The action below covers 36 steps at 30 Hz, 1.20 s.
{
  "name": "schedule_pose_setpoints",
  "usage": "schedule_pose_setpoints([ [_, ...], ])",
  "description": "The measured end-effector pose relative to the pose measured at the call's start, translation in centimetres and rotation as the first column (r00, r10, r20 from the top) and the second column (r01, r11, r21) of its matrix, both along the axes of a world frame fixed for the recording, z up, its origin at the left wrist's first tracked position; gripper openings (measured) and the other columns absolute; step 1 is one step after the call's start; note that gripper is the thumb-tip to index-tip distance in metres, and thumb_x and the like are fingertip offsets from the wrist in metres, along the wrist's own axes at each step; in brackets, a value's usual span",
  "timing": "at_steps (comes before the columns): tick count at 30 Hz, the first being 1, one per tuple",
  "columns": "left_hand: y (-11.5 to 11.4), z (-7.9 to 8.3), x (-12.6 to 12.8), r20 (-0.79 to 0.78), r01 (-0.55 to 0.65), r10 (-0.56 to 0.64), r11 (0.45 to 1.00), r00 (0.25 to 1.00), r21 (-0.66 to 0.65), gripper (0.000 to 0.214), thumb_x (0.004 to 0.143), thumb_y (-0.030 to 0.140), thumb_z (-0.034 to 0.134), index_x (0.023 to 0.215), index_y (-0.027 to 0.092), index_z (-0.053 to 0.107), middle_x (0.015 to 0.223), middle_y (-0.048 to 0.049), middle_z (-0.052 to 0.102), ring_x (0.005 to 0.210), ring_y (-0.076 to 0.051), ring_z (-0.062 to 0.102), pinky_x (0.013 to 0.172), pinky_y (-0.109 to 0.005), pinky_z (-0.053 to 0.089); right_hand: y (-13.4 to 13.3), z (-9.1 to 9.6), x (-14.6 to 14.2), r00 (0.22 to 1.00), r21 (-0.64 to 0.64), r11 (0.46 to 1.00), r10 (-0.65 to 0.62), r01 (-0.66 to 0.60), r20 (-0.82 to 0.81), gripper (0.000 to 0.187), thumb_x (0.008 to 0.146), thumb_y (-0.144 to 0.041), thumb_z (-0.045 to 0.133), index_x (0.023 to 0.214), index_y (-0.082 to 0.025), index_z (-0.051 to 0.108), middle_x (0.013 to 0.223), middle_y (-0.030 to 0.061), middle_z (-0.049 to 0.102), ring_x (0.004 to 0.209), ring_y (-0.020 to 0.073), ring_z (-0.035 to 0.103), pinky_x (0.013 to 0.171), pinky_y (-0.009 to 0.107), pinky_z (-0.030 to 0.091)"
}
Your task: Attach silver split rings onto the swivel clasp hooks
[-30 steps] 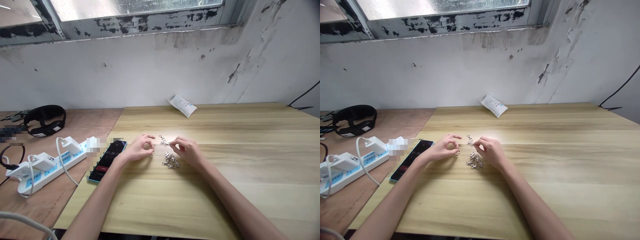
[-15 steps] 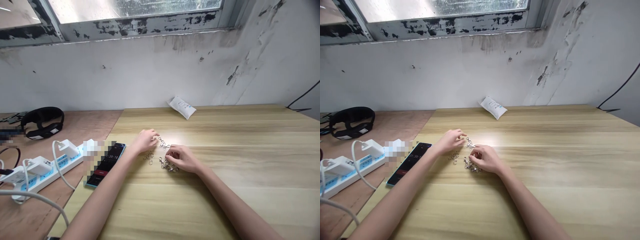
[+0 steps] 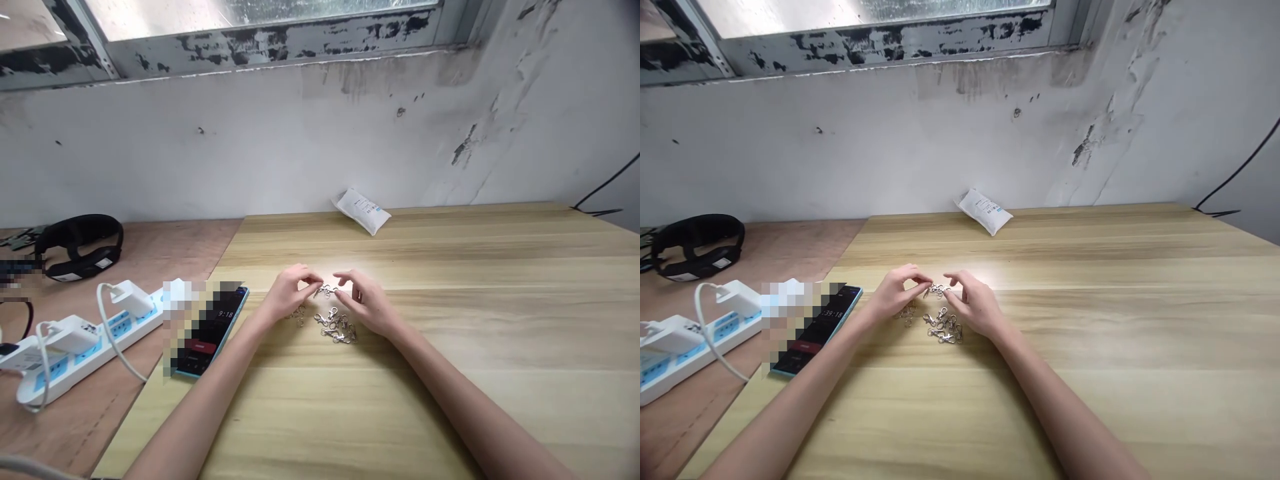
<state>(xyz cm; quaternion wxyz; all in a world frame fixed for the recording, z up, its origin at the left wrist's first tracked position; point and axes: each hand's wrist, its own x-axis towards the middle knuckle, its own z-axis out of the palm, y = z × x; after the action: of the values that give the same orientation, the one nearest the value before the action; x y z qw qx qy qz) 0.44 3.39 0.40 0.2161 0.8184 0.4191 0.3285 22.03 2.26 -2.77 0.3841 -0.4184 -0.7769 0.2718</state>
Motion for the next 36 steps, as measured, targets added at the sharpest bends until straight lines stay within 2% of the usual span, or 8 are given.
schedule_pose_setpoints([
  [2,-1.2,0.4,0.3,0.125,0.009,0.003,0.995,0.992,-0.095,0.012,0.088,0.028,0.063,0.091,0.020,0.072,0.090,-0.0039,0.072,0.084,-0.018,0.065,0.078,-0.031,0.050,-0.3,0.4,-0.1,0.995,-0.074,0.994,0.080,-0.084,-0.059,0.037,0.090,-0.038,0.057,0.123,-0.021,0.058,0.105,0.0063,0.065,0.058,0.0095,0.047,0.056,0.025,0.041],
  [5,-2.4,0.6,0.7,0.243,0.038,0.015,0.977,0.970,-0.211,0.013,0.086,0.030,0.065,0.089,0.019,0.072,0.089,-0.0037,0.074,0.083,-0.018,0.068,0.078,-0.031,0.053,-0.9,1.1,-0.5,0.970,-0.204,0.955,0.183,-0.214,-0.160,0.032,0.092,-0.046,0.054,0.103,-0.018,0.067,0.087,0.0034,0.064,0.056,0.0093,0.045,0.051,0.024,0.037],
  [9,-2.8,0.5,0.8,0.303,0.044,0.041,0.962,0.952,-0.270,0.015,0.084,0.031,0.066,0.087,0.018,0.072,0.087,-0.0042,0.074,0.083,-0.018,0.069,0.079,-0.031,0.054,-1.3,1.7,-0.9,0.938,-0.350,0.892,0.187,-0.287,-0.293,0.040,0.089,-0.055,0.055,0.085,-0.016,0.065,0.070,0.0000,0.057,0.051,0.0085,0.043,0.047,0.023,0.034],
  [17,-3.1,0.5,0.7,0.201,0.036,-0.007,0.990,0.980,-0.138,0.008,0.085,0.023,0.064,0.083,0.019,0.071,0.088,-0.0036,0.070,0.087,-0.017,0.065,0.078,-0.029,0.049,-1.3,1.3,-1.3,0.919,-0.337,0.910,0.106,-0.243,-0.379,0.037,0.087,-0.054,0.059,0.084,-0.017,0.062,0.075,0.0020,0.062,0.053,0.0088,0.044,0.049,0.023,0.036],
  [22,-3.3,0.2,1.0,0.117,0.011,-0.006,0.999,0.993,-0.039,0.008,0.085,0.021,0.063,0.082,0.020,0.071,0.091,-0.0030,0.069,0.088,-0.017,0.064,0.082,-0.031,0.047,-1.6,0.9,-1.7,0.938,-0.272,0.946,0.080,-0.179,-0.339,0.033,0.088,-0.050,0.059,0.084,-0.017,0.064,0.073,0.0025,0.062,0.060,0.0118,0.050,0.054,0.025,0.039],
  [25,-3.1,0.0,1.0,0.208,-0.015,0.048,0.987,0.977,-0.161,0.010,0.085,0.024,0.062,0.079,0.019,0.069,0.092,-0.0039,0.068,0.089,-0.018,0.063,0.082,-0.031,0.048,-1.7,0.8,-1.8,0.942,-0.269,0.951,0.056,-0.152,-0.331,0.032,0.087,-0.049,0.060,0.085,-0.017,0.065,0.073,0.0027,0.063,0.063,0.0131,0.053,0.056,0.026,0.040],
  [29,-2.6,-0.4,0.9,0.393,0.070,0.084,0.930,0.916,-0.362,0.015,0.083,0.031,0.066,0.077,0.017,0.068,0.099,-0.0068,0.065,0.095,-0.019,0.062,0.088,-0.034,0.048,-1.5,0.7,-1.8,0.910,-0.357,0.913,0.036,-0.198,-0.413,0.034,0.084,-0.051,0.063,0.082,-0.017,0.063,0.066,0.0014,0.062,0.054,0.0104,0.050,0.050,0.024,0.038],
  [36,-2.7,-0.5,1.6,0.535,0.156,0.181,0.837,0.825,-0.525,0.026,0.080,0.041,0.068,0.077,0.016,0.071,0.111,-0.0094,0.064,0.109,-0.024,0.058,0.101,-0.038,0.041,-1.4,0.5,-1.9,0.834,-0.407,0.849,0.070,-0.338,-0.547,0.032,0.084,-0.048,0.065,0.080,-0.016,0.061,0.063,-0.0002,0.063,0.045,0.0061,0.042,0.044,0.021,0.032],
])
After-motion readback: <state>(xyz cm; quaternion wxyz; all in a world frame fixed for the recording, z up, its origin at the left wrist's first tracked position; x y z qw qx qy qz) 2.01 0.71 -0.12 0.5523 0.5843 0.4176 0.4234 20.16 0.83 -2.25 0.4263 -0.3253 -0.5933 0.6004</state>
